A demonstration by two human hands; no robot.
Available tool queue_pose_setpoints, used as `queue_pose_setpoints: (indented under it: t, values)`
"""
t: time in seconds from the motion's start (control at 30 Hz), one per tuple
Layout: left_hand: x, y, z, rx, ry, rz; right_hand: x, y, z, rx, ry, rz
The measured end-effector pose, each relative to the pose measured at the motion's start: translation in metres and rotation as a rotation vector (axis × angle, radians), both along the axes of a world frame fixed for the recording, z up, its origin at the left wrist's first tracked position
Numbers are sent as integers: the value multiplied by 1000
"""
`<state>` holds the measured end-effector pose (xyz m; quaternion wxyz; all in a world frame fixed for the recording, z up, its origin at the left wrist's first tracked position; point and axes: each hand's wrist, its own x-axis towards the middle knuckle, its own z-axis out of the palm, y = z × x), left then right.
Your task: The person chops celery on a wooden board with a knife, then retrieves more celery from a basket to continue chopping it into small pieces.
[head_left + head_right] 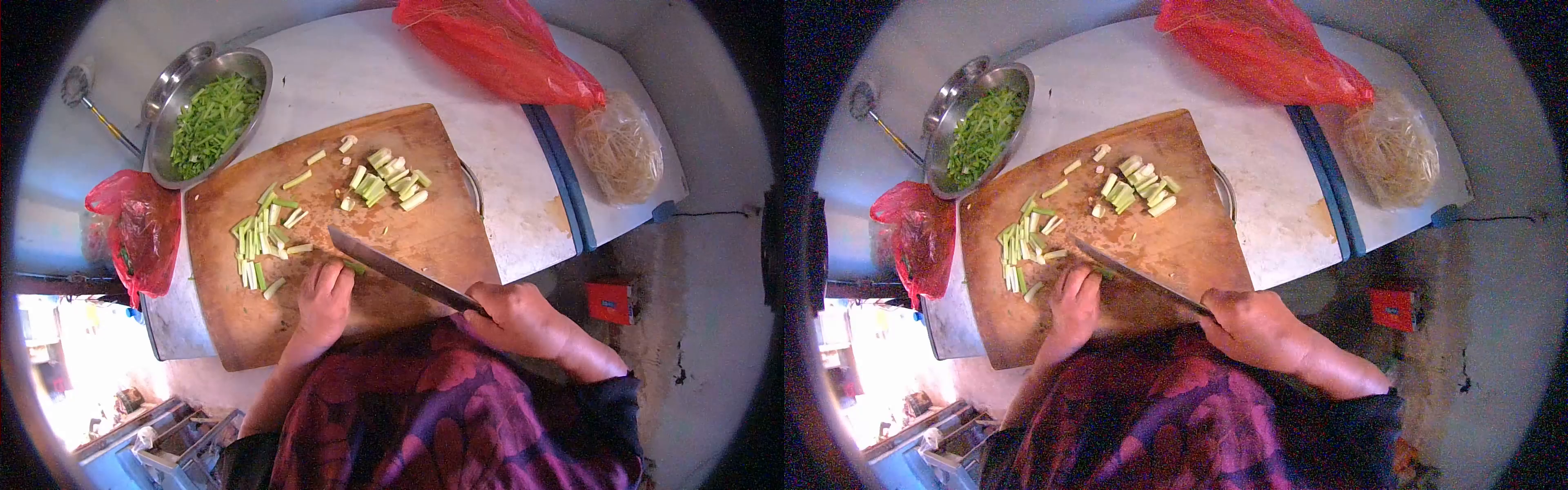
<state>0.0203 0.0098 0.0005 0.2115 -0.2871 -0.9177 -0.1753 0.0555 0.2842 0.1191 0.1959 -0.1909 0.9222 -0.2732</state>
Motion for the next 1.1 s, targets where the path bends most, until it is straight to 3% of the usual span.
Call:
queue_pose_setpoints:
  t: [0.23, 0.33, 0.43, 0.57, 0.8, 1.0, 1.1]
  values:
    - [-4, 0, 4, 31, -4, -29, -7, -6, -2, 87, 11, 89]
    - [-5, 1, 2, 76, 24, -31, -13, -9, -5, 230, 34, 254]
    - [-7, 1, -1, 117, -13, -33, -14, -18, -20, 194, 88, 265]
    - [-6, 1, -1, 103, -57, 12, -3, -13, -35, 9, 109, 49]
    - [-58, 29, 28, 254, -191, 73, 11, 24, -11, -222, 90, -301]
    - [-118, 63, 15, -54, -319, 253, 16, 44, -17, -241, 34, -434]
    - [-126, 57, 17, -67, -459, 177, 22, 48, -20, -261, 13, -435]
